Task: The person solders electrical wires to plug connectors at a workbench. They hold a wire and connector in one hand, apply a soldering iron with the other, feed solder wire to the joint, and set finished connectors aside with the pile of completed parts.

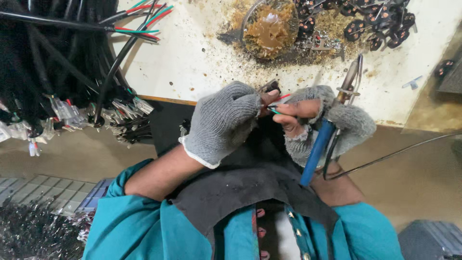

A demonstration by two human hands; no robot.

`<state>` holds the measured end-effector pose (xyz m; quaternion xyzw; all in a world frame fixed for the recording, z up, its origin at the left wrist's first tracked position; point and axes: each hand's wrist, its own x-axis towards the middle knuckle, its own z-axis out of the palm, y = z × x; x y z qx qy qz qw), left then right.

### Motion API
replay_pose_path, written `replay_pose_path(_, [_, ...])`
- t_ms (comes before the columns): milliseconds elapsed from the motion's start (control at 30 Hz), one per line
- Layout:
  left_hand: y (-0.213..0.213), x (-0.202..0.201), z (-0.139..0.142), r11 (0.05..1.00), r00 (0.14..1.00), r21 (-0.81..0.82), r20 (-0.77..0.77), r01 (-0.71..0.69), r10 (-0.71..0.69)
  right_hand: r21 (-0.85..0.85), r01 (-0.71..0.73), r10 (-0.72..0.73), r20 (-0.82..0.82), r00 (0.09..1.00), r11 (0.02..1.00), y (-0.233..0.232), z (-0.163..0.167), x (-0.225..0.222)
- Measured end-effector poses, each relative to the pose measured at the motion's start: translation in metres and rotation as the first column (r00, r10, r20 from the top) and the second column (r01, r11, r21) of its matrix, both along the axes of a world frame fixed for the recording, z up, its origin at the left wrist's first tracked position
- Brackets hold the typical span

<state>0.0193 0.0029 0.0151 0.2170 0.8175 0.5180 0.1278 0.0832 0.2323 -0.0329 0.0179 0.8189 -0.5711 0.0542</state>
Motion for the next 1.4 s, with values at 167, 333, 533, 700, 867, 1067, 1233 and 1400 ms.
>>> replay_pose_path(167, [-0.001,0.003,-0.003,0.996,0.998,-0.083,-0.048,0.038,-0.042,-0.021,0.059,-0.059,0.008,0.998,0.998,-0.012,0.047,-0.008])
replay_pose_path(333, [-0.004,0.002,-0.001,0.995,0.998,-0.08,-0.017,0.067,-0.068,-0.048,0.046,-0.039,0.146,0.989,0.998,-0.013,0.059,-0.016])
replay_pose_path(533, [-0.002,0.006,0.014,0.931,0.796,0.324,0.602,-0.17,-0.064,-0.137,0.082,-0.074,0.06,0.995,0.987,0.0,0.002,0.02])
replay_pose_path(700, [0.003,0.009,0.016,0.955,0.954,0.275,0.3,-0.11,0.023,-0.128,-0.022,0.033,0.086,0.996,0.992,0.02,-0.044,0.035])
replay_pose_path(867, [0.0,0.003,0.008,0.996,1.0,0.094,0.009,0.002,-0.003,-0.145,-0.042,0.057,0.104,0.993,0.989,0.022,-0.054,0.031])
replay_pose_path(1067, [-0.004,0.0,0.008,0.957,0.993,0.29,0.114,-0.027,-0.006,-0.067,-0.044,0.047,0.042,0.998,0.997,0.014,-0.006,0.022])
replay_pose_path(1233, [-0.007,-0.005,0.009,0.988,0.989,0.152,0.138,0.027,-0.048,-0.039,-0.043,0.043,0.004,0.999,0.998,0.004,0.019,0.006])
replay_pose_path(1400, [-0.01,-0.007,0.009,0.986,0.985,0.167,0.168,0.0,-0.029,-0.019,-0.042,0.042,-0.017,0.999,0.999,0.001,0.025,0.003])
